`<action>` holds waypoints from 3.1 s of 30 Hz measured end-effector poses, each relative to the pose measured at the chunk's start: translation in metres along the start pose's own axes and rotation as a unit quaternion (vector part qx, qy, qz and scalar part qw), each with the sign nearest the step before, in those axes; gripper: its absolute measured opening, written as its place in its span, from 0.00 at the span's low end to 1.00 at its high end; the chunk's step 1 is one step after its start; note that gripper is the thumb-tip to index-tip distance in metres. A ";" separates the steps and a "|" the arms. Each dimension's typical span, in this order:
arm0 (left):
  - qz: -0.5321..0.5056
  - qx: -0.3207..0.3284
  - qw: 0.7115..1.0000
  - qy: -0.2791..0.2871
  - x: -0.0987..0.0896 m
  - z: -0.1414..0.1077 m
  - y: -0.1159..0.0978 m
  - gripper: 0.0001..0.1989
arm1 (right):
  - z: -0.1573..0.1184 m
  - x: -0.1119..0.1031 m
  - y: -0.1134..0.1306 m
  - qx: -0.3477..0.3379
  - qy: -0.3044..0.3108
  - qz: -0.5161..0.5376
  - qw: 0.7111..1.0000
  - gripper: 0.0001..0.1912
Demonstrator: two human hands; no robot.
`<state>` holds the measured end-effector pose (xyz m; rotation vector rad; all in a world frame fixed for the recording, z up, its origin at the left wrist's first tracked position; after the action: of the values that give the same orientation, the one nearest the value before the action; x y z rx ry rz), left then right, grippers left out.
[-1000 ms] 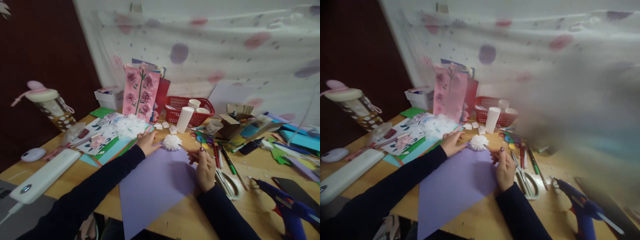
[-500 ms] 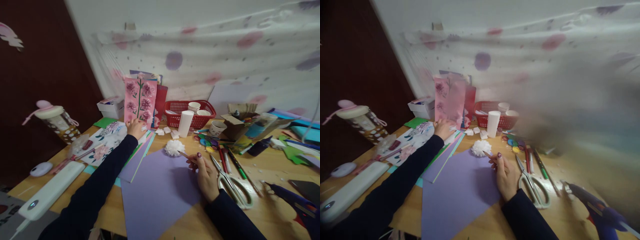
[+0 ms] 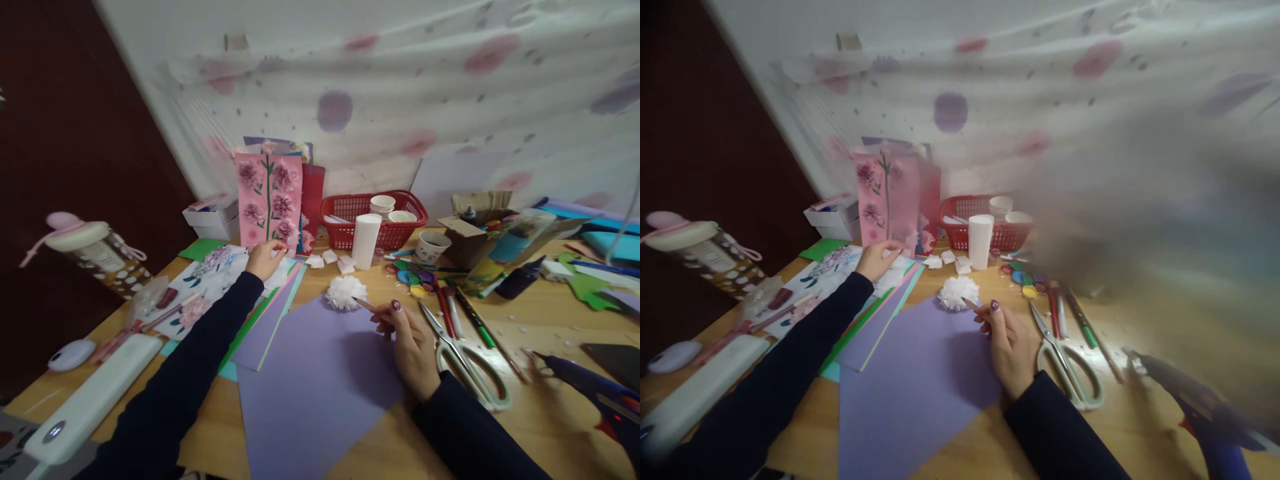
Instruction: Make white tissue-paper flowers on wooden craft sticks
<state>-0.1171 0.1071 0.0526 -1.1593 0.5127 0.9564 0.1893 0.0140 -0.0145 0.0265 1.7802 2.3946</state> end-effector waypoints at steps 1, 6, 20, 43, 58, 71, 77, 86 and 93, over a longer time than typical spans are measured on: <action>-0.027 0.005 0.999 0.020 0.003 -0.003 -0.006 0.09 | -0.001 -0.001 0.000 0.002 -0.004 0.002 1.000 0.26; -0.240 0.008 0.952 0.190 0.029 -0.042 -0.041 0.12 | 0.000 -0.001 0.002 0.034 -0.011 0.092 0.995 0.25; -0.433 -0.109 0.864 0.231 0.070 -0.116 -0.064 0.14 | -0.003 0.018 -0.002 0.139 0.098 0.205 0.964 0.25; -0.462 -0.125 0.837 0.266 0.075 -0.121 -0.064 0.15 | 0.002 0.013 -0.003 0.138 0.056 0.245 0.958 0.24; -0.482 -0.123 0.832 0.245 0.074 -0.121 -0.061 0.21 | 0.000 0.015 -0.003 0.156 0.067 0.234 0.957 0.24; -0.525 -0.149 0.792 0.275 0.083 -0.132 -0.069 0.22 | -0.007 0.027 0.005 0.176 0.134 0.252 0.942 0.23; -0.528 -0.164 0.785 0.281 0.085 -0.133 -0.068 0.21 | -0.007 0.027 0.004 0.170 0.134 0.263 0.940 0.22; -0.530 -0.159 0.775 0.306 0.083 -0.136 -0.075 0.17 | -0.005 0.025 0.002 0.173 0.127 0.251 0.944 0.22; -0.565 -0.109 0.743 0.342 0.080 -0.135 -0.076 0.27 | -0.004 0.022 -0.002 0.180 0.101 0.259 0.944 0.21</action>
<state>0.0056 0.0046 -0.0165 -1.6958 0.1600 -0.5274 0.1669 0.0136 -0.0193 0.3454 2.5607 2.4095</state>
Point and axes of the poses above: each hand's wrist, its own z-axis towards the middle knuckle, its own x-axis out of the palm, y = z × x, the point moved 6 cm from there along z, towards the middle knuckle, and after that the axes turned 2 degrees about z, right-handed, at the moved point
